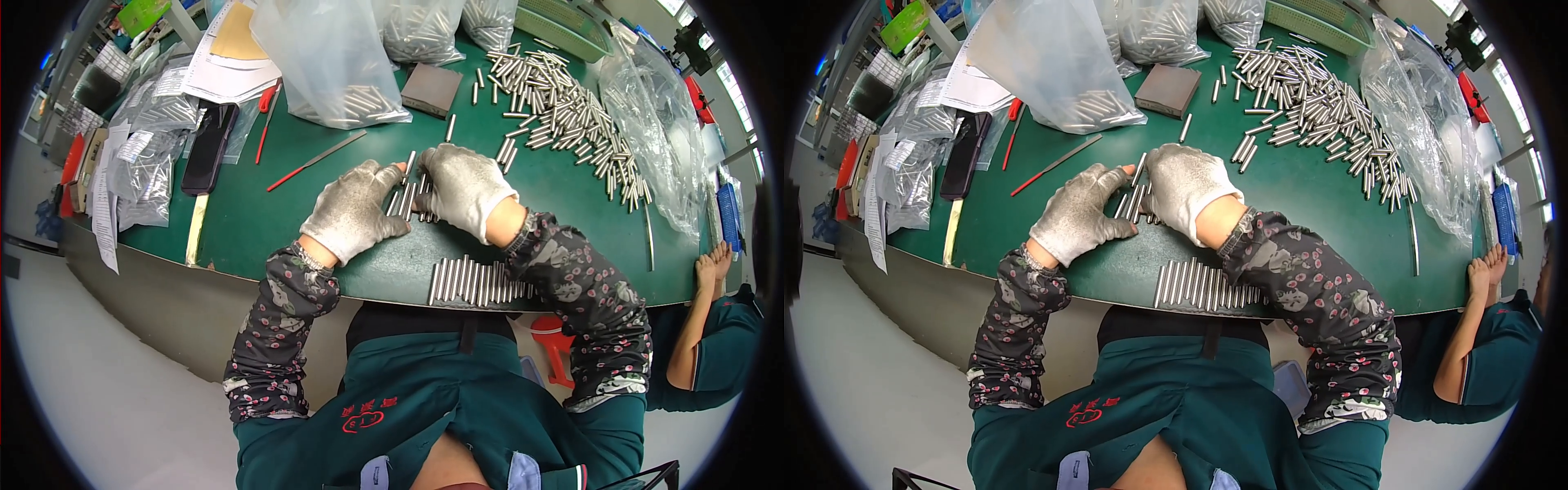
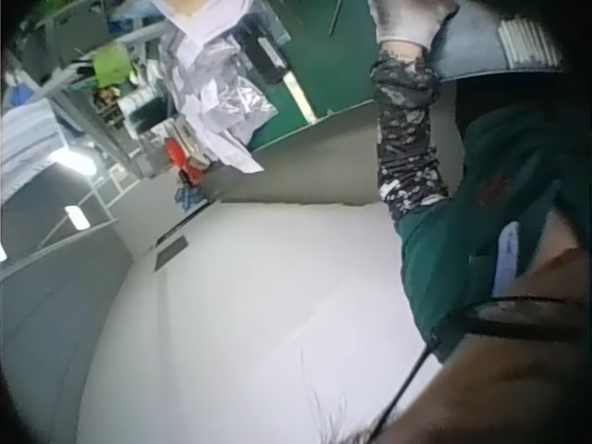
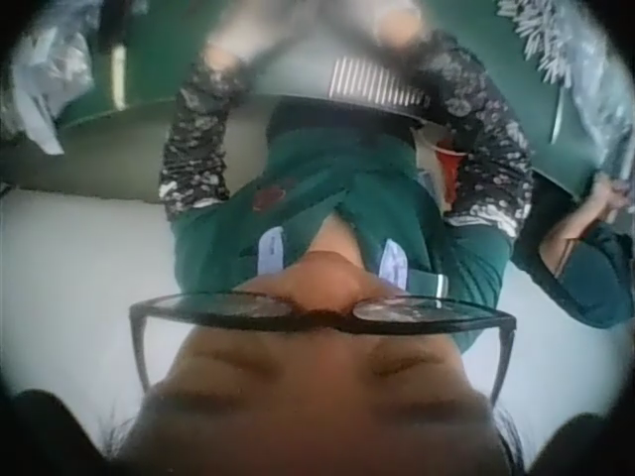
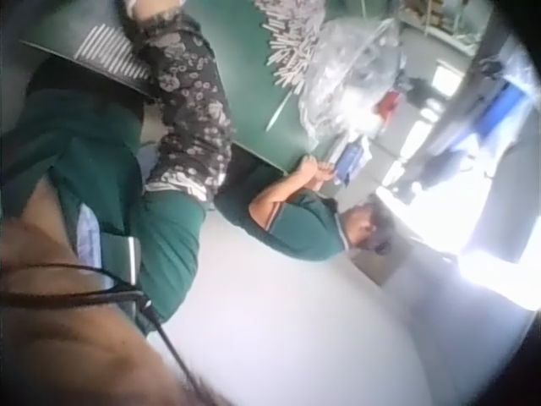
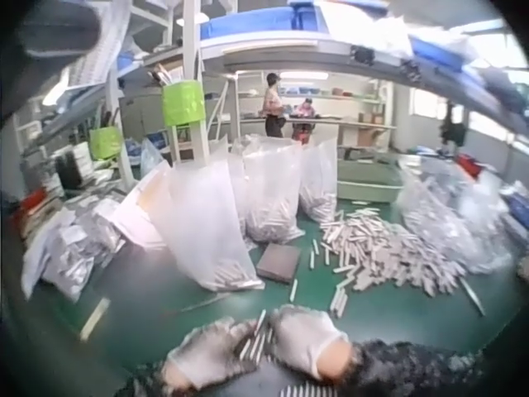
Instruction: Packing small metal rods into plastic bags at a manufacturing workbench.
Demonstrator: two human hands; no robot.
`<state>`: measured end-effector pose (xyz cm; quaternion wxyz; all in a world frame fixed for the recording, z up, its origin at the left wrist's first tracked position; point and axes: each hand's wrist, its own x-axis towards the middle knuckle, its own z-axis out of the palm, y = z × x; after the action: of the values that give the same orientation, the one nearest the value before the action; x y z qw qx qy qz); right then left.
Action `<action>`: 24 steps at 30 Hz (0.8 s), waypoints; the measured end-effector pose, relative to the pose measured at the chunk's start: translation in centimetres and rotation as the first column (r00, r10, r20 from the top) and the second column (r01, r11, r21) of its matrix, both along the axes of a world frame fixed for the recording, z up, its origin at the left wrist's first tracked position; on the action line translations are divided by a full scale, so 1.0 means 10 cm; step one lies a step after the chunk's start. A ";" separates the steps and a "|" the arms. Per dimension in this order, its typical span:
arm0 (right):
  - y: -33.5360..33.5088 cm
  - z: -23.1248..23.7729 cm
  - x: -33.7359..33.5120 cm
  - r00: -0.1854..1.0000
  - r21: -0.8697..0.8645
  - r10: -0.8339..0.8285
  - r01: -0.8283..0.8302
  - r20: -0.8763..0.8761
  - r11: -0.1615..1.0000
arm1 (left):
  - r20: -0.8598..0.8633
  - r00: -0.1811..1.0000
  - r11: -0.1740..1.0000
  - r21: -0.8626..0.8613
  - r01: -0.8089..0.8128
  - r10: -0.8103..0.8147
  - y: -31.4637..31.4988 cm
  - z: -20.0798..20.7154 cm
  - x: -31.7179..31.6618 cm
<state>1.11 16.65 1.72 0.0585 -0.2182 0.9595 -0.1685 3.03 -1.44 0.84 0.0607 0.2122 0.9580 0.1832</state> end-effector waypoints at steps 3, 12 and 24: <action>0.03 -0.05 -0.01 0.997 -0.086 -0.040 0.034 -0.062 0.996 | 0.038 0.999 0.989 0.145 0.030 -0.036 -0.06 -0.03 -0.02; 0.48 -0.01 0.17 0.965 -0.305 0.062 -0.141 -0.254 0.942 | 0.077 0.991 0.984 0.135 -0.115 0.105 -0.04 0.02 0.05; 0.26 -0.04 -0.11 0.933 -0.150 0.233 -0.281 -0.273 0.948 | 0.046 0.972 0.970 -0.080 -0.228 0.232 0.17 0.12 0.05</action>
<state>0.05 19.22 1.36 -0.0629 -0.3664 0.9021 -0.2192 3.57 0.28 2.00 0.0732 0.0920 0.9802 0.1591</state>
